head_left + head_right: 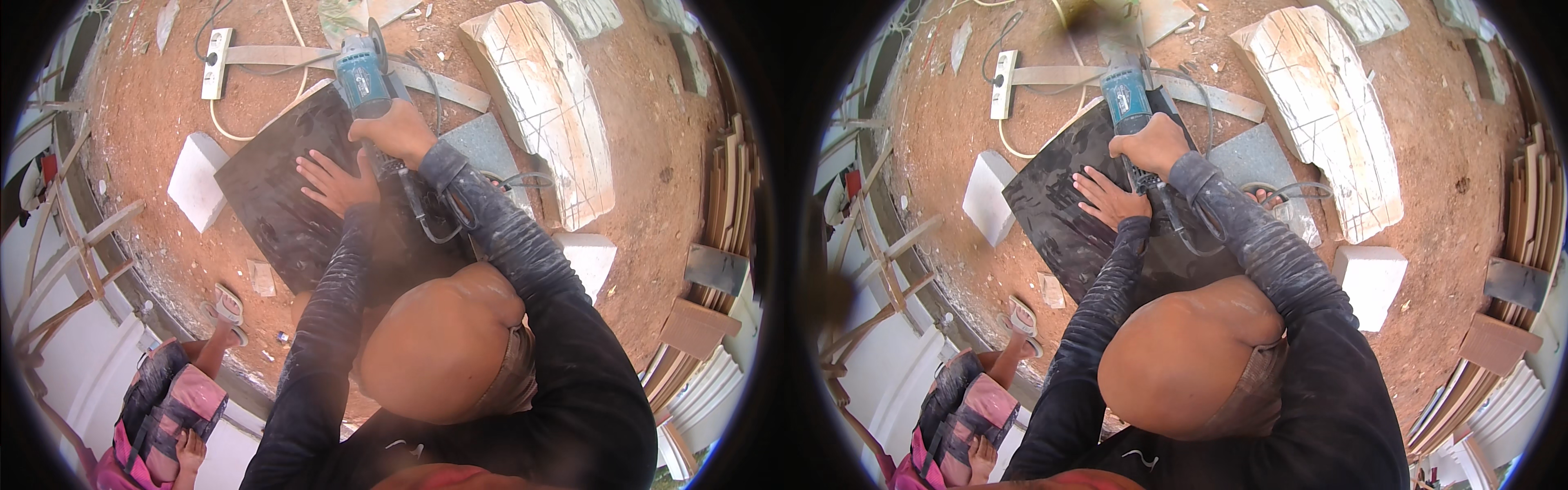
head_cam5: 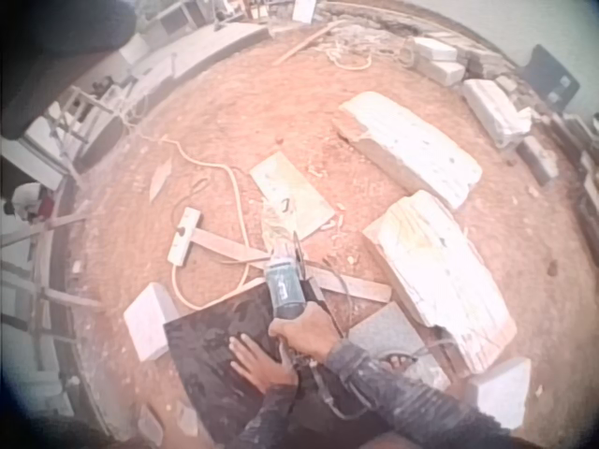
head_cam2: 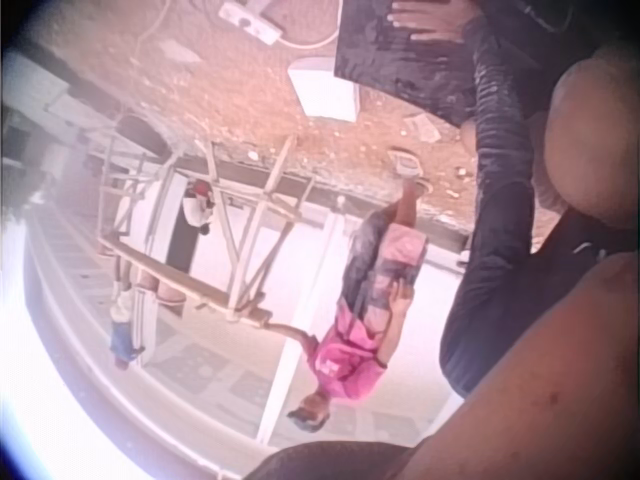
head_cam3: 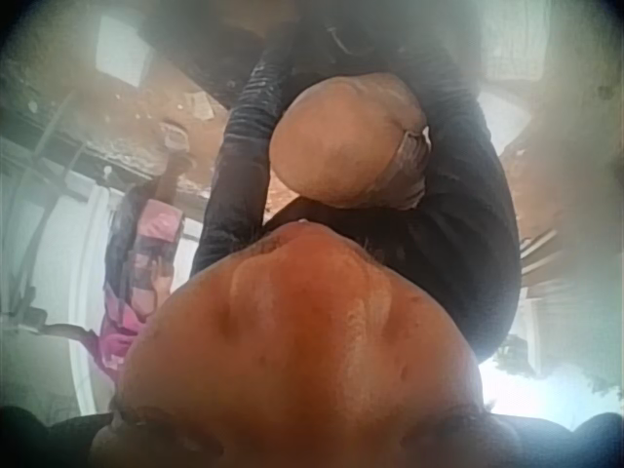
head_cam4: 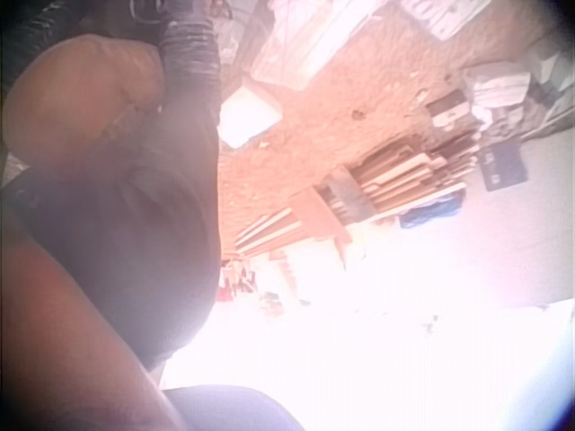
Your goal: The person uses an angle grinder to cut a large, dark rectangular tile placed on the ground. They hold the tile with one hand and operate the grinder with the other, cutting along a marked line. Another person is visible nearby, observing the process.
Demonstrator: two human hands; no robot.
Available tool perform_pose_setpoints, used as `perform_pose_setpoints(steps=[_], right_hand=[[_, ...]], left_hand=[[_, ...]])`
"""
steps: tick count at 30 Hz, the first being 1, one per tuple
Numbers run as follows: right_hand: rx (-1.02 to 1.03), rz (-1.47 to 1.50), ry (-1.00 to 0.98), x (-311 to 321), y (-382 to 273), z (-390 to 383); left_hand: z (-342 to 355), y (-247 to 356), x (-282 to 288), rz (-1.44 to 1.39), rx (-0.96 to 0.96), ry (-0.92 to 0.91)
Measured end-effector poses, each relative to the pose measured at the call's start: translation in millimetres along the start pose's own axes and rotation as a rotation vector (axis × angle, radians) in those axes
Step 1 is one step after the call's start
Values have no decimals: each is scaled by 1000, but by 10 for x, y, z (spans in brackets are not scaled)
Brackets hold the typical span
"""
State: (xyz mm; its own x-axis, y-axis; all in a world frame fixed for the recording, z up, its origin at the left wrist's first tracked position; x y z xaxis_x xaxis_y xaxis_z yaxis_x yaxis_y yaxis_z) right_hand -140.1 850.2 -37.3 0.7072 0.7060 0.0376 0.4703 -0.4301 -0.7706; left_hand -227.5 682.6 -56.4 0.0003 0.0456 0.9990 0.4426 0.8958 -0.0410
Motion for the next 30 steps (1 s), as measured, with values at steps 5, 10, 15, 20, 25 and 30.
perform_pose_setpoints(steps=[5,10,15,20,25,30], right_hand=[[-3,27,9,2,20,32],[11,14,24,-13,23,43],[4,3,26,-12,27,40],[-18,-9,12,44,-65,-39],[-27,8,-1,48,-49,-35],[-27,2,16,56,-66,-25]], left_hand=[[-5,9,-2,-18,0,-2],[-2,-11,-25,-16,-11,-5],[-3,-11,-20,-14,-16,-7],[-1,-8,-16,-19,-8,-18],[5,-10,-15,-50,7,-18],[-6,0,-4,-35,-3,-14]])
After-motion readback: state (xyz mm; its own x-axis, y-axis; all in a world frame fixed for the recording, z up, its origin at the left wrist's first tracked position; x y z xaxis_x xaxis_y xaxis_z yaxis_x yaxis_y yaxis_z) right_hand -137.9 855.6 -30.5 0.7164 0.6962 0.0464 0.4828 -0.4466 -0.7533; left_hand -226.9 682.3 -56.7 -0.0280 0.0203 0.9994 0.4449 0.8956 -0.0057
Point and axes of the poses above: each hand's wrist, its own z-axis towards the middle knuckle, its own x-axis out of the back of the hand, y = z × x, the point moved 9 cm from there along z, towards the middle knuckle, and after that the axes turned 3 degrees about x, right-handed, at the moved point
